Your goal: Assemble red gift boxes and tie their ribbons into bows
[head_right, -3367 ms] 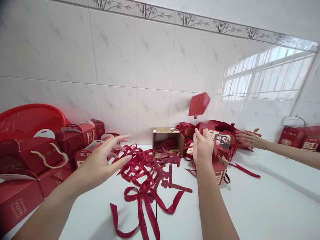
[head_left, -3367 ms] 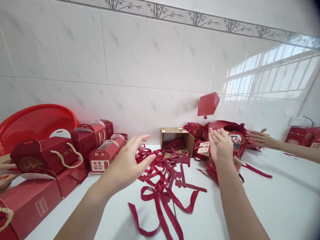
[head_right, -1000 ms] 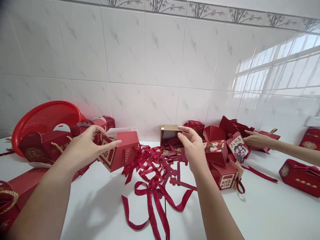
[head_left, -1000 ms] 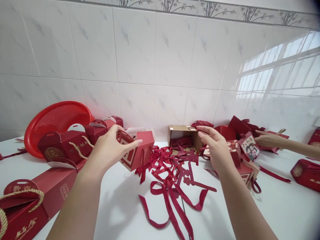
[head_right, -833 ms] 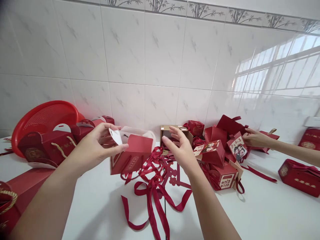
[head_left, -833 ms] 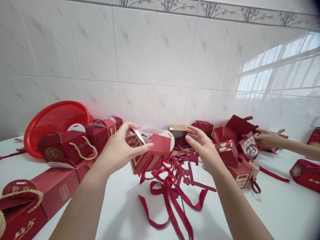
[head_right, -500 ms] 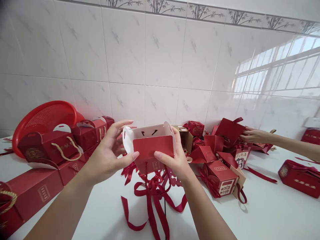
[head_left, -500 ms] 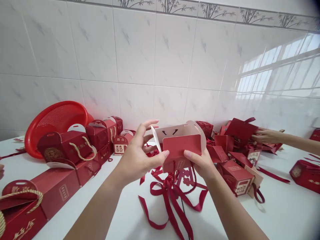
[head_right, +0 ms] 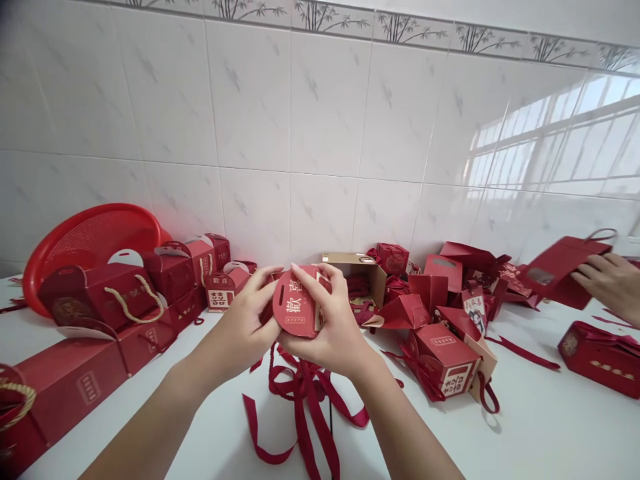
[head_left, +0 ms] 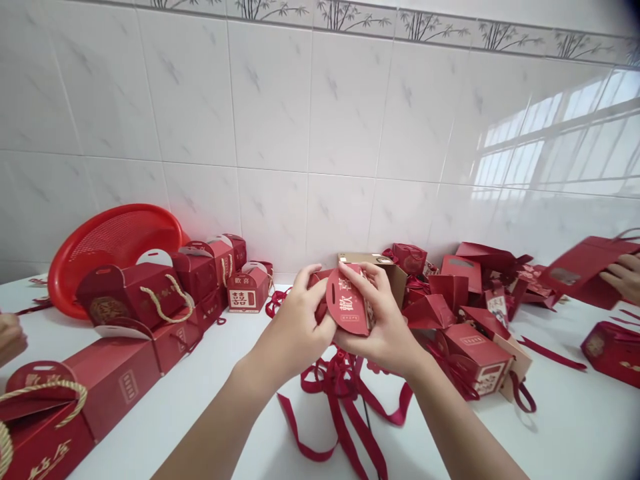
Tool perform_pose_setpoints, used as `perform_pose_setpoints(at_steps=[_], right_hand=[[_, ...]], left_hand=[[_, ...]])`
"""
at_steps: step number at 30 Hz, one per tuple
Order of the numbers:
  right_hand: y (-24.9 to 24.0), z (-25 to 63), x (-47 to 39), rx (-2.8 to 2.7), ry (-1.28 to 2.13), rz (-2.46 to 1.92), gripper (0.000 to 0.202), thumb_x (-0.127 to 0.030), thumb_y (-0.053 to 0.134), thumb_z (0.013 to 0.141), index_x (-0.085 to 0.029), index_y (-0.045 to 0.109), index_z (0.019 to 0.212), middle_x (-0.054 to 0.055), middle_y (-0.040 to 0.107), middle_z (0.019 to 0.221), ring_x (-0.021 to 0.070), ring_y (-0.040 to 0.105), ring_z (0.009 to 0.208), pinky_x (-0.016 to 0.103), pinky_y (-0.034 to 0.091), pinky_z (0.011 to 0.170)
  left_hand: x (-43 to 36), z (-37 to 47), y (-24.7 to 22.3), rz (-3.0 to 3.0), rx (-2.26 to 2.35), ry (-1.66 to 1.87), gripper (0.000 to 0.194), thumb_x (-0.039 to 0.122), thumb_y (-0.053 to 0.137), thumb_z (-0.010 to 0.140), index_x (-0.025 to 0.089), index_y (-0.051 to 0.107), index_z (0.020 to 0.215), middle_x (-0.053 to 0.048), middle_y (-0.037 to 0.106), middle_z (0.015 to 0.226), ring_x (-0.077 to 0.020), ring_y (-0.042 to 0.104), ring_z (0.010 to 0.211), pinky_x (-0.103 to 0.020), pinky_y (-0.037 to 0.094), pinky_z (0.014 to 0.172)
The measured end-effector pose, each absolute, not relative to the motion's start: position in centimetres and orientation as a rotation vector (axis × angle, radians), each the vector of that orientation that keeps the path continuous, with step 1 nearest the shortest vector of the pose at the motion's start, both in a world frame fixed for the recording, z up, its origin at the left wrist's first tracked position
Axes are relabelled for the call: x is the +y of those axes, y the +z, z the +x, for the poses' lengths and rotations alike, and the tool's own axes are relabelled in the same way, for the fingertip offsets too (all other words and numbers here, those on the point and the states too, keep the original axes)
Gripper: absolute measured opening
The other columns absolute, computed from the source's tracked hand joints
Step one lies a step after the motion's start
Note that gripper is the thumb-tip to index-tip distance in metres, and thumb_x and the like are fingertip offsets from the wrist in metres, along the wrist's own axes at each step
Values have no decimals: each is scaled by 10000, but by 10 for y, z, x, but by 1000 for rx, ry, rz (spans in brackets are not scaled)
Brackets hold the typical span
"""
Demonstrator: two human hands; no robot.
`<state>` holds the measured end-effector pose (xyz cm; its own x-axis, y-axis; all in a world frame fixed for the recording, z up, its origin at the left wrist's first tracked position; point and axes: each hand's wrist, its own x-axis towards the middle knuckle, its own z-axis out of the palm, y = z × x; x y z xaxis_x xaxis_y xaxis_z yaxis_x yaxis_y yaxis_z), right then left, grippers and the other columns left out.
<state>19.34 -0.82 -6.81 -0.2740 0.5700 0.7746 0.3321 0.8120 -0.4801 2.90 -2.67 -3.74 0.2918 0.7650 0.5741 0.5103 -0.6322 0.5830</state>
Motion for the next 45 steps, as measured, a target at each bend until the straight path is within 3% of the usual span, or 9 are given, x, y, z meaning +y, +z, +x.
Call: perform_pose_setpoints(at_steps=[6,11,15,21,26,33,36,40,45], right_hand=[[-64,196,-9,-1809,138,-734,872,-396,804,627,-350,400,1398,80,313,1343,294,329,1324,466,348,1102],[-61,194,-14,-1612,87,-770,822,-415,773,651,-324,415,1386,87,362,1280,289,378,1280,480,362,1084],[-67,182,-14,-1476,53,-849,792,-376,728,674,-311,397,1391,102,325,1286,313,363,1276,507,350,1074],[-90,152,-10,-1556,169,-1104,1119,-275,764,567,-295,127,1487,155,174,1394,410,226,1331,625,247,1070],[-85,162,-11,-1765,430,-1024,1201,-348,765,614,-278,-39,1503,140,149,1488,337,180,1403,525,291,1098],[-75,201,8,-1822,566,-1014,635,-489,553,845,-234,399,1405,127,519,1339,263,509,1212,447,437,985],[-83,213,17,-2072,662,-1137,404,-480,562,833,-209,661,1116,107,677,1076,236,660,877,382,536,754],[-87,222,19,-2346,753,-1307,233,-391,586,803,-215,732,852,59,712,802,149,581,484,278,444,439],[-90,198,11,-2701,627,-1367,120,-306,733,648,-229,743,739,19,680,683,169,586,569,255,401,485]], left_hand=[[-20,27,-42,1939,940,1498,702,196,564,754,232,284,1398,-93,332,1491,-285,303,1391,-398,404,1078],[-23,36,-44,1785,706,1586,446,332,582,839,214,424,1239,-101,455,1401,-262,494,1255,-377,473,1009],[-25,46,-46,1895,880,1495,522,397,620,827,254,462,1304,-79,506,1371,-269,480,1268,-396,420,1055],[-3,44,-53,1884,1253,1497,591,480,690,731,229,521,1238,-106,540,1297,-272,518,1209,-417,410,1038],[14,23,-48,1848,1199,1436,507,437,672,748,208,563,1188,-89,589,1267,-256,551,1173,-376,440,997],[25,-24,-35,1599,1483,1561,392,381,670,679,173,659,1011,-49,683,798,-174,612,612,-255,457,500],[32,-33,-40,1757,1657,1354,252,331,612,670,160,682,841,-50,677,737,-168,604,597,-262,469,527],[36,-30,-45,1891,1713,1126,184,334,602,639,175,675,697,-42,660,647,-199,626,641,-288,492,597],[17,-24,-34,2000,1742,992,282,474,568,716,204,630,665,-25,659,677,-207,627,687,-270,461,595]])
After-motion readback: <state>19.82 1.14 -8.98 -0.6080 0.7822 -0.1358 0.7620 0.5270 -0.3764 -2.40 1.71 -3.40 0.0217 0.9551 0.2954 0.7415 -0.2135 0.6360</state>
